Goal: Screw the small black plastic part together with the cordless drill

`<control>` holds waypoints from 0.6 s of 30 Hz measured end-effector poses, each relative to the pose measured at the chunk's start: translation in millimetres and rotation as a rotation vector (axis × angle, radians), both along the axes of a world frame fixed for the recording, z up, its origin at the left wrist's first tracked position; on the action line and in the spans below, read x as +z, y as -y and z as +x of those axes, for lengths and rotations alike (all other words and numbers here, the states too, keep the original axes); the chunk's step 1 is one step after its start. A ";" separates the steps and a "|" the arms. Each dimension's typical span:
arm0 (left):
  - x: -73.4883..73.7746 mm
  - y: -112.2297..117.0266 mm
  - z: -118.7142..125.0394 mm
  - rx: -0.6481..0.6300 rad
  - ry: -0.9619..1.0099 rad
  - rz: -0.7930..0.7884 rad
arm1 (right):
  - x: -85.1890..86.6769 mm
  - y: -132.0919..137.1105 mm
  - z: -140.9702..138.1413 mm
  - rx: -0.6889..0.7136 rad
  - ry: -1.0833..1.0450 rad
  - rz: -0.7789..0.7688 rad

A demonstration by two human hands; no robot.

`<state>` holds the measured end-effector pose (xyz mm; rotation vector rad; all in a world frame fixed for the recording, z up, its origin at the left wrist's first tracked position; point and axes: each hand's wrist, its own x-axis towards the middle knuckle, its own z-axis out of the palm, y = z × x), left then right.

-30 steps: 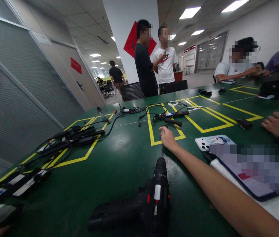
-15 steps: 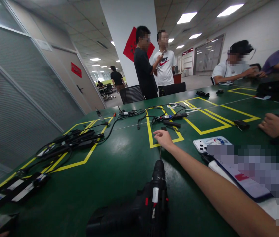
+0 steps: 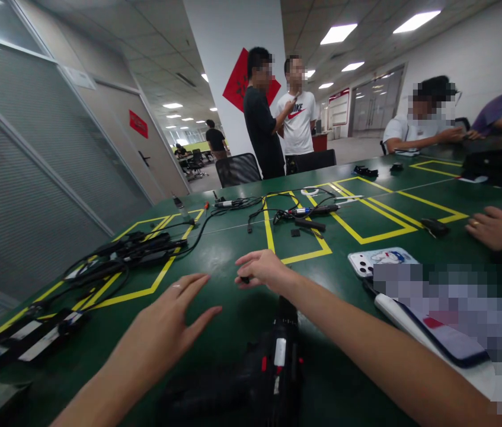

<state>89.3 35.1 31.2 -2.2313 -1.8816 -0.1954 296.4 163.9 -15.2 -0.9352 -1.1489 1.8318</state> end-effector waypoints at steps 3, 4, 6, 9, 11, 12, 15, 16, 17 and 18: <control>-9.3 -27.2 49.9 -0.201 0.054 0.005 | 0.7 13.6 -11.8 0.100 -0.021 -0.051; -11.6 -34.2 61.6 -0.242 0.085 0.002 | 0.2 15.6 -14.0 0.106 -0.016 -0.060; -15.5 -44.7 74.9 -0.275 0.121 -0.015 | -0.3 16.8 -15.5 0.098 -0.004 -0.073; -21.0 -52.0 75.9 -0.270 0.137 -0.010 | 0.8 16.2 -13.6 0.087 -0.010 -0.084; -24.4 -52.5 71.7 -0.261 0.144 -0.003 | 2.3 16.8 -12.4 0.089 -0.017 -0.091; -25.8 -51.9 69.7 -0.255 0.146 0.002 | 3.1 17.5 -12.4 0.092 -0.020 -0.094; -28.3 -47.7 65.9 -0.222 0.149 0.025 | 5.4 20.7 -14.2 0.089 -0.047 -0.098; -28.5 -46.1 65.7 -0.209 0.149 0.036 | 6.0 22.0 -15.0 0.085 -0.059 -0.099; -28.5 -44.6 65.9 -0.197 0.149 0.045 | 6.4 23.1 -15.8 0.082 -0.068 -0.103; -28.3 -43.2 66.6 -0.189 0.150 0.054 | 6.5 24.2 -16.6 0.081 -0.076 -0.104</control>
